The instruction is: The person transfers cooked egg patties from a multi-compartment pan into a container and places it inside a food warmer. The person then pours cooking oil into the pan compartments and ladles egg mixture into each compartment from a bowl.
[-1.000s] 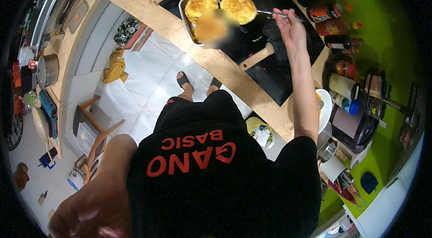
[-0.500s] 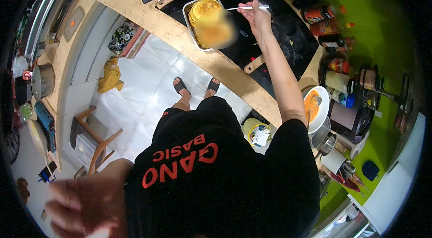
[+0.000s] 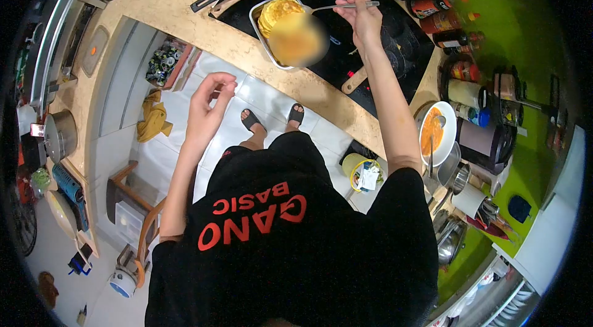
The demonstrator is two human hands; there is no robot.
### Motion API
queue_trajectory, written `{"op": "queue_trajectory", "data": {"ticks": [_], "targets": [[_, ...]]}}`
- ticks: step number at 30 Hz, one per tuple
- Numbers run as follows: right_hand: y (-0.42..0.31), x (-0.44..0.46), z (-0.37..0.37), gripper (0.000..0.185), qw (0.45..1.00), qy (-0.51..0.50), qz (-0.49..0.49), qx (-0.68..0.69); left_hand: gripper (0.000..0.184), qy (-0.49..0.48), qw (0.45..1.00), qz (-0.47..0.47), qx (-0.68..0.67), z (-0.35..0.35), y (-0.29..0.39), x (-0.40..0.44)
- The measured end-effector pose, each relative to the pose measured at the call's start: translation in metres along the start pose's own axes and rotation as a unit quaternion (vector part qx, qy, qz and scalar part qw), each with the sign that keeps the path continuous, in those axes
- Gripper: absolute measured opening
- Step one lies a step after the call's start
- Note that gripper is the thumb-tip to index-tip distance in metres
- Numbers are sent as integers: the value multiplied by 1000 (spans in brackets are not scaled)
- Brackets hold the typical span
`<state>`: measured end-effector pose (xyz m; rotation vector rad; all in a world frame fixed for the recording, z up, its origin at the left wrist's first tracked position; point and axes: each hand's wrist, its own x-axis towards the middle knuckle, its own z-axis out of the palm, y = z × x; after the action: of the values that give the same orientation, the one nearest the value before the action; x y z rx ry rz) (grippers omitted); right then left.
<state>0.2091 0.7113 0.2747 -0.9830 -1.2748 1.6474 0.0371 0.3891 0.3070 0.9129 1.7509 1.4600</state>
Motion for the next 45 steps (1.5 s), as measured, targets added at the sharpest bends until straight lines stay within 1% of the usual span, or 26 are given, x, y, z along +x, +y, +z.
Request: {"op": "queue_trajectory", "data": {"ticks": [2,3,5,6,10,13,14,16,18,20,21,22,23,26,28,30,32,34,35,36,38,39,41,42,44,45], "targets": [[10,2,-2,27,997,42,65,24,14,-40,998,-38,-4,2,-11,7],[14,2,-3,27,996,44,68,24,16,-60,997,-51,13,1,-15,12],[17,3,-3,28,993,52,93,43,15,-62,997,-35,-4,5,-26,23],[19,4,-4,28,993,56,93,45,15,-63,998,-18,-24,7,-30,31],[20,2,-6,29,995,41,70,55,15,-64,998,-18,-8,20,-41,74],[22,0,-6,30,996,48,56,51,16,9,999,45,-20,39,-48,110],[23,1,-5,30,996,53,50,42,16,10,999,45,-17,43,-49,118],[26,1,-5,29,996,49,53,48,19,20,1000,-1,14,52,-53,128],[28,-3,-5,29,996,44,36,69,20,34,999,3,19,58,-66,137],[24,-10,-3,29,996,43,25,73,20,49,998,-25,34,63,-70,139],[22,-15,-3,29,996,39,9,73,20,47,998,-29,36,63,-72,139],[18,-22,0,29,996,42,14,74,22,52,997,0,49,62,-75,137],[12,-31,4,29,997,49,0,62,24,58,996,29,60,62,-77,135],[6,-60,11,28,997,57,-40,38,23,38,998,-10,47,61,-78,123],[2,-79,18,28,996,58,-65,26,24,17,998,-9,53,61,-79,119],[-4,-98,29,29,991,73,-113,-28,24,-4,998,-11,58,62,-79,116],[-3,-116,40,26,988,60,-130,-53,25,59,963,99,243,63,-77,116],[5,-131,48,20,977,23,-187,-97,27,63,962,100,247,63,-79,116],[4,-141,52,13,977,7,-181,-109,30,68,960,102,250,63,-81,116],[6,-147,54,13,977,7,-180,-110,30,68,960,101,250,63,-83,116],[16,-157,54,17,936,-26,-265,-231,36,71,982,60,164,64,-87,115],[20,-163,55,13,925,-28,-280,-256,36,69,982,58,165,64,-89,113],[27,-172,56,11,916,-38,-282,-281,37,1,994,56,98,63,-92,110],[30,-176,58,10,907,-51,-286,-306,37,-1,994,55,99,63,-94,108],[33,-184,63,7,921,-30,-259,-288,31,9,996,65,58,63,-94,103],[31,-186,63,8,908,-33,-278,-311,31,7,996,63,58,62,-94,102]]}}
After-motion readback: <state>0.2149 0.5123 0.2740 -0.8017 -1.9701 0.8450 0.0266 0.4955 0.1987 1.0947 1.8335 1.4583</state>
